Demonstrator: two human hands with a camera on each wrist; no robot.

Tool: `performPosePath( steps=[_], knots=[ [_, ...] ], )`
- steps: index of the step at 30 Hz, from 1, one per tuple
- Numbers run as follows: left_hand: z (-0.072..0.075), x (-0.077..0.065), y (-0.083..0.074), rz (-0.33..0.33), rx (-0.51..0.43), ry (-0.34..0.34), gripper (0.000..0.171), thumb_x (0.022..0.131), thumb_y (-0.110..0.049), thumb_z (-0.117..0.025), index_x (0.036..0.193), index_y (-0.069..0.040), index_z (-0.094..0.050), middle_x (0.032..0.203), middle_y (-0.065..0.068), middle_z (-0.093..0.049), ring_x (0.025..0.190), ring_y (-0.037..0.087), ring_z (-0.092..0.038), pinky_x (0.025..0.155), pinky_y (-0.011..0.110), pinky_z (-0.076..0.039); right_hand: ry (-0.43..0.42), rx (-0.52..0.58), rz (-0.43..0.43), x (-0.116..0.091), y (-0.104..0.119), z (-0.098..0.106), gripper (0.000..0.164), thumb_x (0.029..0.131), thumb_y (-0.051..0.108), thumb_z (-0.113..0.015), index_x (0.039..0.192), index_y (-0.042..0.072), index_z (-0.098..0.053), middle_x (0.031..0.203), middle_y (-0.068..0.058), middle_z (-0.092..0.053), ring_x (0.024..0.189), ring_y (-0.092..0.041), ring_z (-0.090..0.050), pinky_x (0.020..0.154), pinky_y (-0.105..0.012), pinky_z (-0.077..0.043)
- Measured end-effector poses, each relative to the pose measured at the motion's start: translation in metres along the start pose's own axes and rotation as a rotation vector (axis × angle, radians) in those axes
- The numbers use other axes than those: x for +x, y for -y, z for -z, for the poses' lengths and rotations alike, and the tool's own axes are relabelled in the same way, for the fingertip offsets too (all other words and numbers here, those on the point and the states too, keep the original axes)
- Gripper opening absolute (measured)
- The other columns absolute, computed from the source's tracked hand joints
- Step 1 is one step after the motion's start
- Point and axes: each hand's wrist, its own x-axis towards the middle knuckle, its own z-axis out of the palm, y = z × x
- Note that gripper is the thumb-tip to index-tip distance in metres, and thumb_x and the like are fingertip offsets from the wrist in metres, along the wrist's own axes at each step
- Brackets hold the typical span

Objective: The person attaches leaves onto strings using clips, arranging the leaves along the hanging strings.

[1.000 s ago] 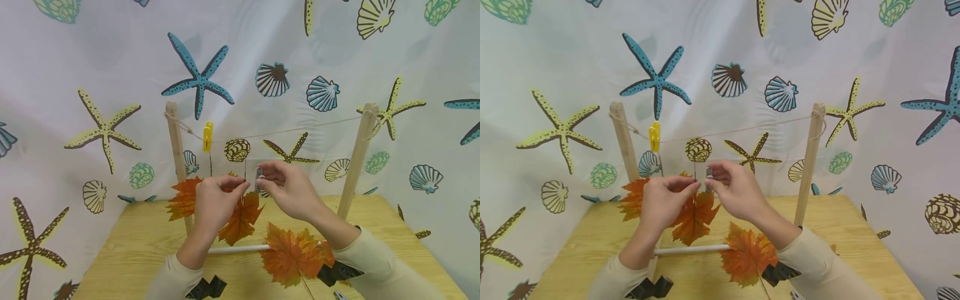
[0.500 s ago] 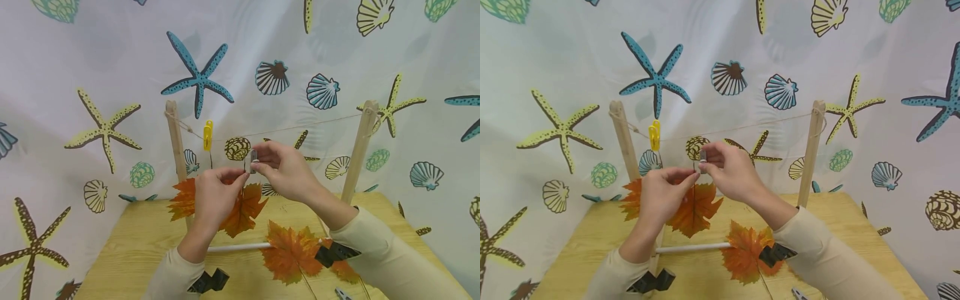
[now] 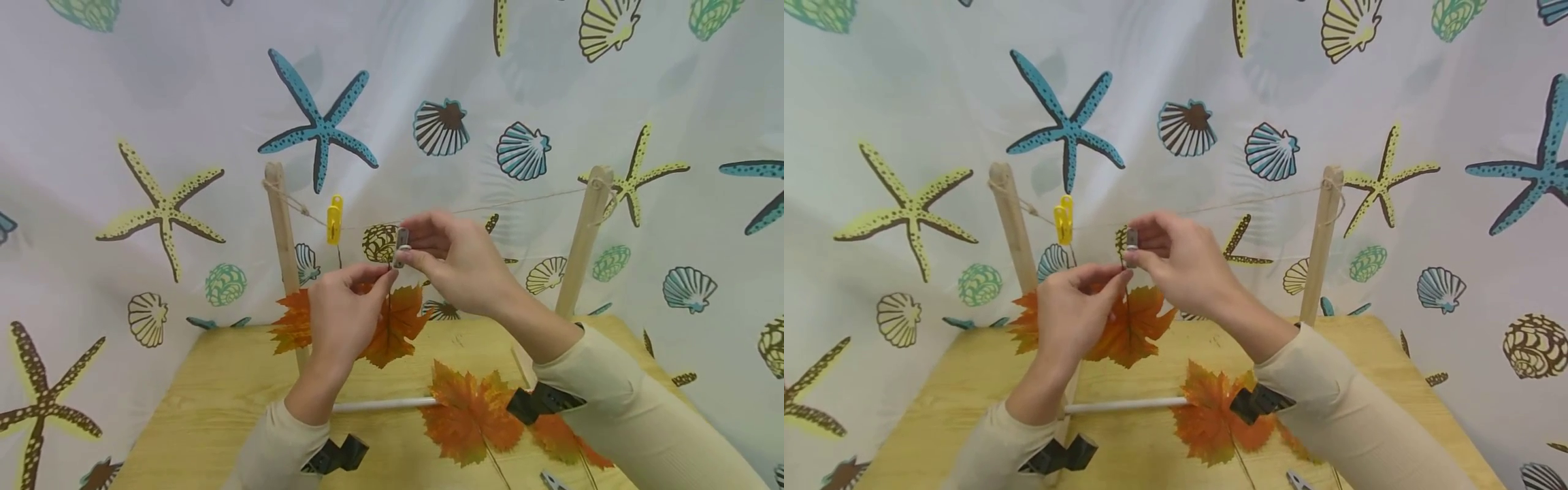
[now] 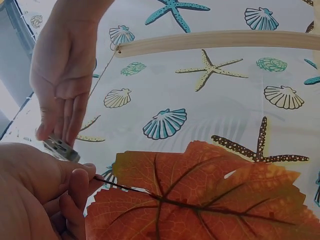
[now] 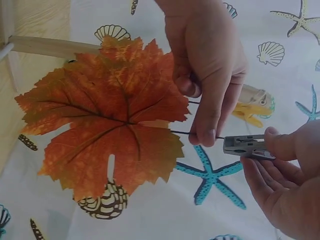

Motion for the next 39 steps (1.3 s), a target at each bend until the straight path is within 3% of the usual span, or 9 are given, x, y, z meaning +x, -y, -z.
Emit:
performPosePath(
  steps=[7,13,19,27,33,39],
  knots=[
    [0.001,0.005,-0.002,-0.026,0.001,-0.034,0.019,0.089,-0.028,-0.077,0.095,-0.010,-0.082,0.085,0.003,-0.078,0.062,0.015,-0.058,0.052,0.023,-0.043,0.010,-0.080,0.043,0.010,0.018,0.004,0.030,0.095,0.014,-0.070,0.122,0.006,-0.063,0.112,-0.005,-0.071,0.103,-0.017,-0.071,0.093,-0.032,-0.055],
    [0.002,0.009,-0.004,-0.007,-0.009,-0.030,0.019,0.090,-0.027,-0.077,0.096,-0.010,-0.082,0.087,0.003,-0.078,0.065,0.016,-0.059,0.056,0.025,-0.045,0.010,-0.090,0.020,0.021,0.028,0.013,0.028,0.094,0.015,-0.070,0.119,0.007,-0.063,0.108,-0.005,-0.072,0.101,-0.017,-0.071,0.091,-0.034,-0.055],
    [0.002,0.011,-0.005,0.030,-0.009,-0.012,0.020,0.090,-0.027,-0.076,0.098,-0.009,-0.081,0.092,0.004,-0.078,0.073,0.018,-0.063,0.063,0.029,-0.050,-0.016,-0.103,0.045,0.032,0.033,0.019,0.022,0.093,0.014,-0.071,0.113,0.006,-0.066,0.108,-0.006,-0.074,0.100,-0.017,-0.072,0.092,-0.033,-0.056],
    [-0.002,0.011,-0.005,0.029,-0.007,0.011,0.019,0.090,-0.026,-0.076,0.097,-0.010,-0.081,0.093,0.003,-0.078,0.069,0.018,-0.063,0.059,0.028,-0.050,-0.030,-0.063,0.064,0.036,0.036,0.019,0.013,0.092,0.010,-0.072,0.103,0.006,-0.067,0.102,-0.007,-0.075,0.095,-0.017,-0.073,0.091,-0.031,-0.056],
    [-0.003,0.012,-0.004,0.030,-0.014,0.007,0.019,0.091,-0.028,-0.075,0.097,-0.011,-0.081,0.092,0.002,-0.078,0.068,0.016,-0.061,0.058,0.028,-0.049,-0.025,-0.099,0.081,0.039,0.039,0.020,0.009,0.093,0.010,-0.071,0.100,0.006,-0.067,0.100,-0.006,-0.074,0.092,-0.016,-0.072,0.088,-0.032,-0.056],
    [-0.003,0.014,-0.004,0.040,-0.025,0.003,0.019,0.091,-0.028,-0.075,0.097,-0.010,-0.081,0.092,0.003,-0.078,0.070,0.017,-0.063,0.060,0.029,-0.050,0.056,-0.107,-0.002,0.049,0.040,0.019,0.012,0.094,0.012,-0.070,0.104,0.008,-0.067,0.101,-0.005,-0.073,0.090,-0.016,-0.071,0.084,-0.033,-0.055]
  ],
)
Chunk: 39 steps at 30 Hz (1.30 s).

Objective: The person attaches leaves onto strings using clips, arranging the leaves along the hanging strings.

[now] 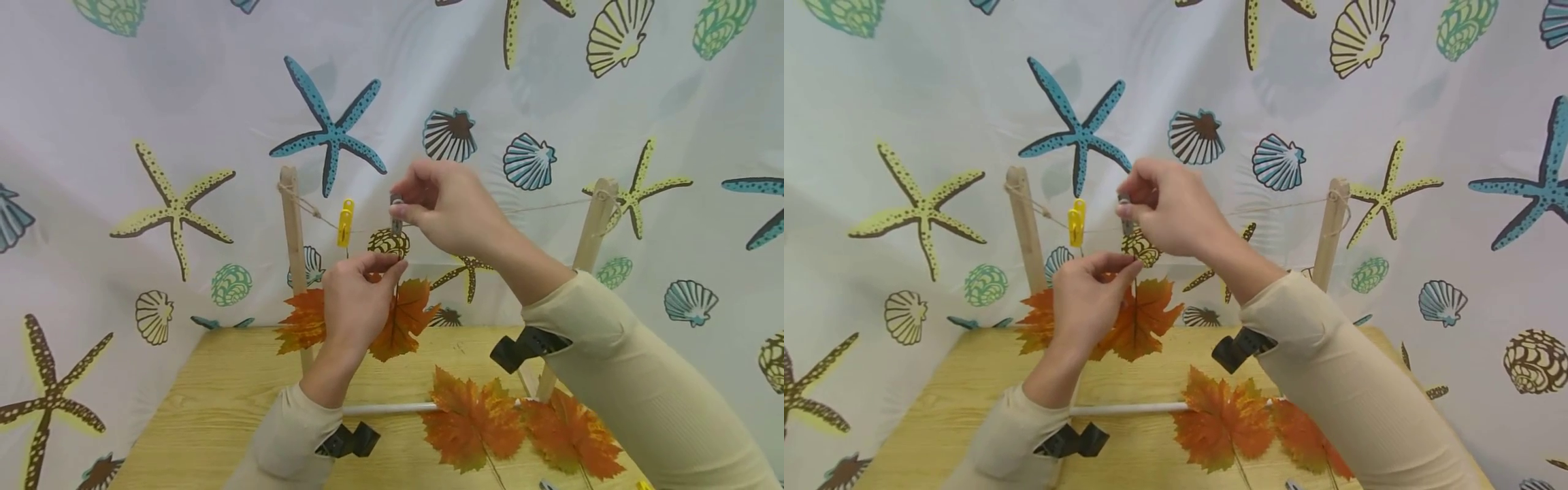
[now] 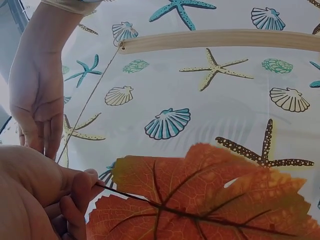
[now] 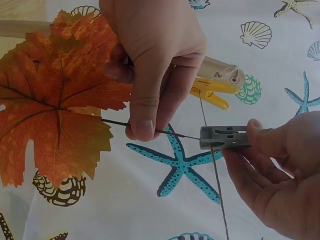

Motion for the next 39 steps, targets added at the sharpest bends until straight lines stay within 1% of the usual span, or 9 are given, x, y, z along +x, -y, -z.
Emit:
performPosePath(
  steps=[3,7,12,16,20,25,29,34,39],
  knots=[
    [0.001,0.001,0.001,0.002,-0.001,-0.005,0.019,0.090,-0.027,-0.076,0.097,-0.010,-0.081,0.093,0.003,-0.078,0.075,0.018,-0.064,0.064,0.030,-0.051,0.039,0.002,-0.045,0.005,0.000,-0.001,0.013,0.094,0.012,-0.070,0.106,0.009,-0.066,0.103,-0.006,-0.072,0.094,-0.017,-0.070,0.088,-0.034,-0.055],
    [0.003,0.002,0.002,0.008,-0.005,-0.010,0.018,0.090,-0.026,-0.076,0.096,-0.010,-0.081,0.092,0.003,-0.078,0.077,0.019,-0.063,0.067,0.029,-0.051,0.065,0.018,-0.095,0.008,-0.001,-0.001,0.017,0.095,0.014,-0.069,0.111,0.009,-0.065,0.107,-0.006,-0.069,0.102,-0.019,-0.070,0.092,-0.035,-0.055],
    [0.005,0.000,0.004,0.034,-0.011,-0.008,0.018,0.089,-0.026,-0.077,0.097,-0.010,-0.081,0.091,0.003,-0.078,0.074,0.018,-0.062,0.064,0.028,-0.051,0.107,0.012,-0.142,0.008,-0.004,0.000,0.029,0.096,0.022,-0.068,0.122,0.011,-0.063,0.115,-0.003,-0.068,0.109,-0.019,-0.068,0.095,-0.038,-0.054],
    [0.004,-0.003,0.008,0.047,-0.011,0.005,0.016,0.088,-0.023,-0.079,0.097,-0.010,-0.082,0.092,0.004,-0.079,0.072,0.018,-0.063,0.061,0.027,-0.051,0.131,0.013,-0.158,0.007,-0.009,0.000,0.035,0.094,0.026,-0.071,0.124,0.011,-0.064,0.117,-0.004,-0.069,0.112,-0.018,-0.066,0.098,-0.039,-0.052],
    [0.003,-0.003,0.011,0.037,0.002,0.006,0.016,0.087,-0.023,-0.079,0.096,-0.011,-0.082,0.094,0.004,-0.079,0.072,0.018,-0.064,0.062,0.027,-0.051,0.126,0.027,-0.152,0.008,-0.012,0.000,0.037,0.092,0.025,-0.074,0.123,0.009,-0.065,0.114,-0.006,-0.071,0.109,-0.019,-0.067,0.096,-0.040,-0.053],
    [0.004,-0.003,0.013,0.030,0.029,0.014,0.016,0.087,-0.025,-0.079,0.097,-0.012,-0.082,0.095,0.003,-0.078,0.076,0.017,-0.067,0.063,0.028,-0.053,0.117,-0.022,-0.102,0.010,-0.011,-0.001,0.035,0.091,0.025,-0.075,0.121,0.009,-0.067,0.110,-0.006,-0.071,0.102,-0.019,-0.069,0.089,-0.039,-0.055],
    [0.004,-0.005,0.015,0.030,0.025,0.033,0.015,0.087,-0.023,-0.079,0.097,-0.012,-0.082,0.096,0.003,-0.078,0.073,0.016,-0.068,0.061,0.028,-0.055,0.122,-0.044,-0.077,0.009,-0.011,-0.004,0.033,0.090,0.024,-0.076,0.119,0.009,-0.067,0.108,-0.006,-0.071,0.100,-0.019,-0.071,0.085,-0.038,-0.057],
    [0.004,-0.006,0.015,0.038,0.014,0.059,0.016,0.088,-0.025,-0.078,0.097,-0.013,-0.082,0.096,0.002,-0.078,0.068,0.015,-0.065,0.059,0.027,-0.053,0.129,-0.053,-0.076,0.008,-0.014,-0.005,0.035,0.090,0.025,-0.076,0.120,0.010,-0.066,0.109,-0.005,-0.072,0.100,-0.019,-0.071,0.086,-0.038,-0.057],
    [0.006,-0.007,0.016,0.047,-0.026,0.093,0.016,0.089,-0.025,-0.078,0.099,-0.013,-0.082,0.093,0.002,-0.078,0.064,0.013,-0.066,0.059,0.028,-0.055,0.148,-0.040,-0.098,0.006,-0.018,-0.004,0.039,0.090,0.025,-0.076,0.123,0.009,-0.066,0.111,-0.006,-0.073,0.103,-0.019,-0.070,0.089,-0.039,-0.057]
  ],
)
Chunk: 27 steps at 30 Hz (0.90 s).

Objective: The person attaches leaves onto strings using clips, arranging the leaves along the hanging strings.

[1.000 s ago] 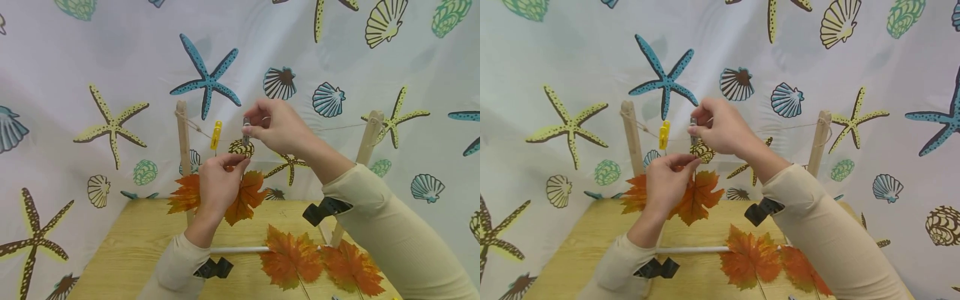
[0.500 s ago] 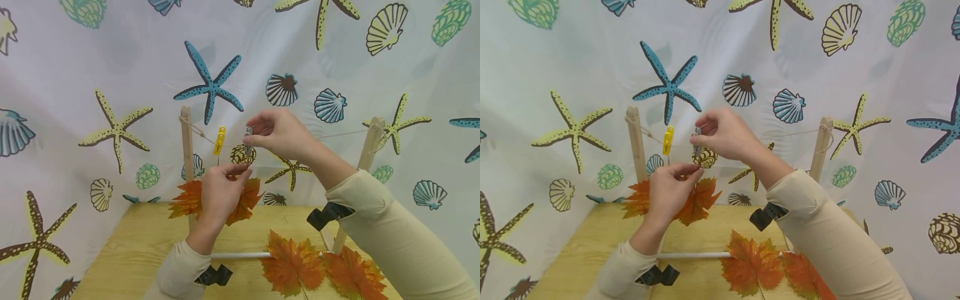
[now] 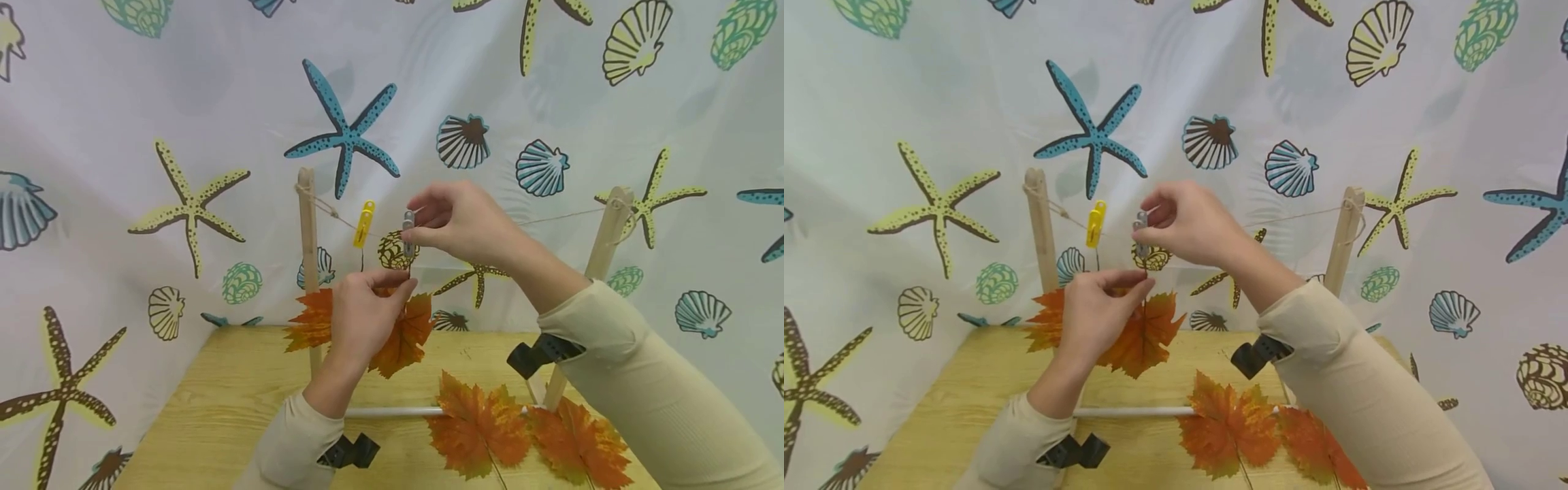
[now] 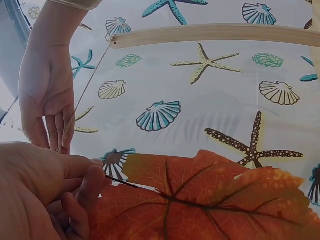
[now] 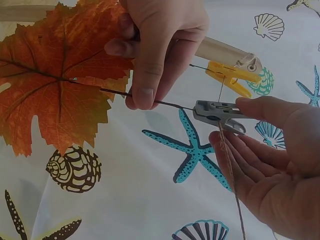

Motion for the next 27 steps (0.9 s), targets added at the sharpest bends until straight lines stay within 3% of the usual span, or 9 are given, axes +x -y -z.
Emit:
performPosePath(
  steps=[6,15,22,27],
  knots=[
    [0.005,-0.002,0.001,-0.014,-0.006,0.007,0.016,0.088,-0.024,-0.078,0.100,-0.014,-0.081,0.094,0.002,-0.078,0.070,0.015,-0.071,0.065,0.027,-0.057,-0.033,0.069,-0.016,-0.003,-0.001,0.000,0.044,0.091,0.028,-0.075,0.128,0.006,-0.065,0.118,-0.007,-0.072,0.107,-0.020,-0.069,0.094,-0.039,-0.055],
    [0.015,-0.008,0.008,0.030,-0.184,0.011,0.017,0.087,-0.021,-0.080,0.101,-0.012,-0.080,0.095,0.005,-0.077,0.070,0.016,-0.070,0.064,0.024,-0.058,-0.132,0.216,-0.029,-0.013,-0.002,0.004,0.043,0.089,0.036,-0.077,0.123,0.011,-0.069,0.116,-0.003,-0.074,0.107,-0.016,-0.069,0.096,-0.040,-0.054],
    [0.020,-0.015,0.019,0.017,-0.286,0.036,0.015,0.086,-0.016,-0.080,0.100,-0.010,-0.080,0.096,0.009,-0.078,0.067,0.016,-0.072,0.067,0.031,-0.061,-0.114,0.289,-0.054,-0.028,-0.016,-0.002,0.035,0.093,0.028,-0.073,0.122,0.008,-0.069,0.115,-0.006,-0.075,0.105,-0.017,-0.072,0.097,-0.039,-0.054],
    [0.023,-0.016,0.024,0.016,-0.298,0.071,0.016,0.085,-0.019,-0.081,0.099,-0.010,-0.080,0.095,0.009,-0.078,0.068,0.018,-0.072,0.068,0.031,-0.061,-0.106,0.320,-0.043,-0.033,-0.023,-0.006,0.034,0.093,0.029,-0.072,0.121,0.008,-0.069,0.114,-0.006,-0.075,0.102,-0.018,-0.073,0.096,-0.039,-0.055]
  ],
)
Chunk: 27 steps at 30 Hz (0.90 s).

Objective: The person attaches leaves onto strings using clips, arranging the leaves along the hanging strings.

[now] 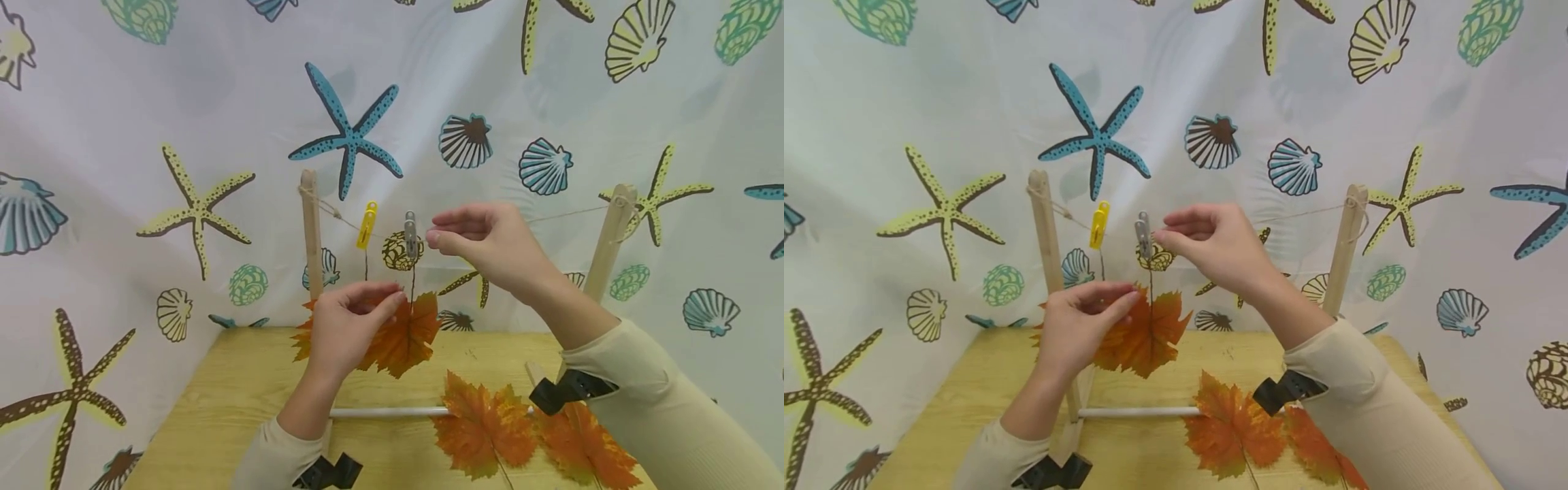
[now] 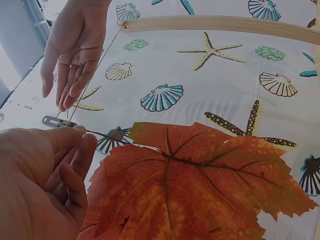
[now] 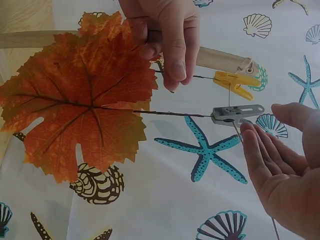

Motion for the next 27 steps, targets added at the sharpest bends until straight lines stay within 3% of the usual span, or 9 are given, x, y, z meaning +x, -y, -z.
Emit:
performPosePath(
  steps=[6,16,27],
  knots=[
    [0.003,-0.005,0.002,0.074,0.012,0.075,0.018,0.086,-0.019,-0.080,0.101,-0.012,-0.080,0.097,0.007,-0.078,0.073,0.019,-0.073,0.071,0.031,-0.061,0.029,0.005,-0.020,-0.008,-0.009,0.000,0.033,0.093,0.031,-0.073,0.119,0.011,-0.070,0.113,-0.004,-0.075,0.102,-0.016,-0.072,0.096,-0.038,-0.055],
    [0.004,-0.009,0.011,0.072,0.093,0.101,0.017,0.086,-0.026,-0.080,0.101,-0.017,-0.080,0.097,0.002,-0.077,0.077,0.016,-0.068,0.070,0.024,-0.056,0.066,-0.040,-0.027,-0.021,-0.020,-0.005,0.031,0.092,0.036,-0.072,0.118,0.019,-0.072,0.112,0.003,-0.075,0.104,-0.013,-0.070,0.096,-0.042,-0.053],
    [0.006,-0.017,0.011,0.054,0.089,0.106,0.017,0.086,-0.025,-0.080,0.100,-0.016,-0.080,0.095,0.003,-0.078,0.073,0.016,-0.067,0.065,0.023,-0.055,0.069,-0.001,-0.020,-0.035,-0.033,-0.017,0.030,0.092,0.035,-0.073,0.117,0.019,-0.073,0.113,0.004,-0.075,0.105,-0.012,-0.071,0.094,-0.038,-0.056]
  ],
)
